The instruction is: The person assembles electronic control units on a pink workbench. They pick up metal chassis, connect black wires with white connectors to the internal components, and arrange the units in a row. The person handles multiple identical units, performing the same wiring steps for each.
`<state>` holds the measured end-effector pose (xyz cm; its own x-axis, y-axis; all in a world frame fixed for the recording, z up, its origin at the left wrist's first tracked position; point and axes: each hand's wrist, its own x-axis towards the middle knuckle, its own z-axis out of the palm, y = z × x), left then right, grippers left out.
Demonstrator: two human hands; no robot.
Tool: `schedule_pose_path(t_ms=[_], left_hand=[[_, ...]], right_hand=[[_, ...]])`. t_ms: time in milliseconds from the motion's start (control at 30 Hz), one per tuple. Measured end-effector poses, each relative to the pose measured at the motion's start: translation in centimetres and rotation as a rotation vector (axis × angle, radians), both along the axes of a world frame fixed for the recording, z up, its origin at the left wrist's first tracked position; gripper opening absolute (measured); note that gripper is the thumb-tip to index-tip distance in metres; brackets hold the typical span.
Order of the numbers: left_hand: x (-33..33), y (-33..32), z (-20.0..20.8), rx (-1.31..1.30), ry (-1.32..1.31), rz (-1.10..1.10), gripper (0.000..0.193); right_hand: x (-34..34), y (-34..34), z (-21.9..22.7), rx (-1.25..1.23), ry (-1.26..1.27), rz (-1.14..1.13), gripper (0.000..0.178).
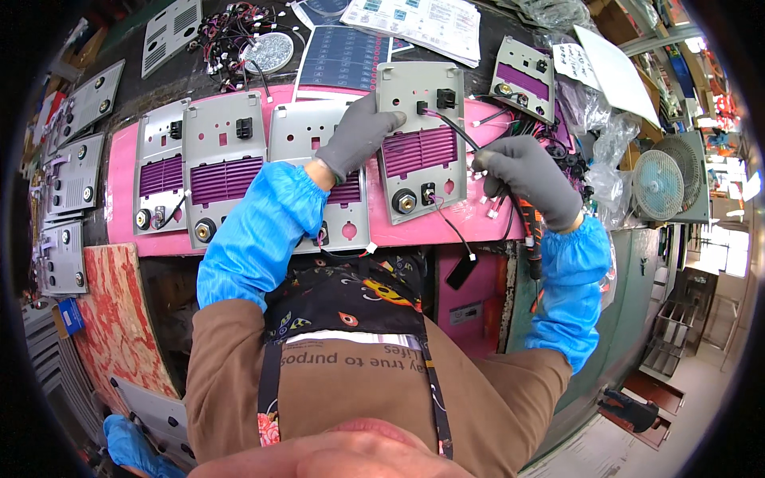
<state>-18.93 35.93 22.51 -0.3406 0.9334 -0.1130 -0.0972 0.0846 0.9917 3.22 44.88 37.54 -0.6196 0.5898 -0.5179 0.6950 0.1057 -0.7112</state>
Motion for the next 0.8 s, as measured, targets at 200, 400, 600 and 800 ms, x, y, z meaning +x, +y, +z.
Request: schedule_pose_path(t_ms=[200,400,600,800], left_hand=[[-0.2,-0.4,0.2,0.013,0.035,0.012,0.035],[0.2,-0.1,0.0,0.028,0.006,0.024,0.035],[-0.1,0.7,-2.4,0.146,-0.064,0.012,0.037],[0.1,-0.4,0.0,0.061,-0.151,0.001,0.036]], right_hand=[[-4.4,0.3,2.3,0.153,-0.201,0.143,0.029],[-5.9,1.0,3.2,0.141,-0.183,0.155,0.028],[-2.8,0.8,3.4,-0.06,-0.109,0.048,0.031],[2.1,-0.2,4.9,-0.109,0.014,0.021,0.034]])
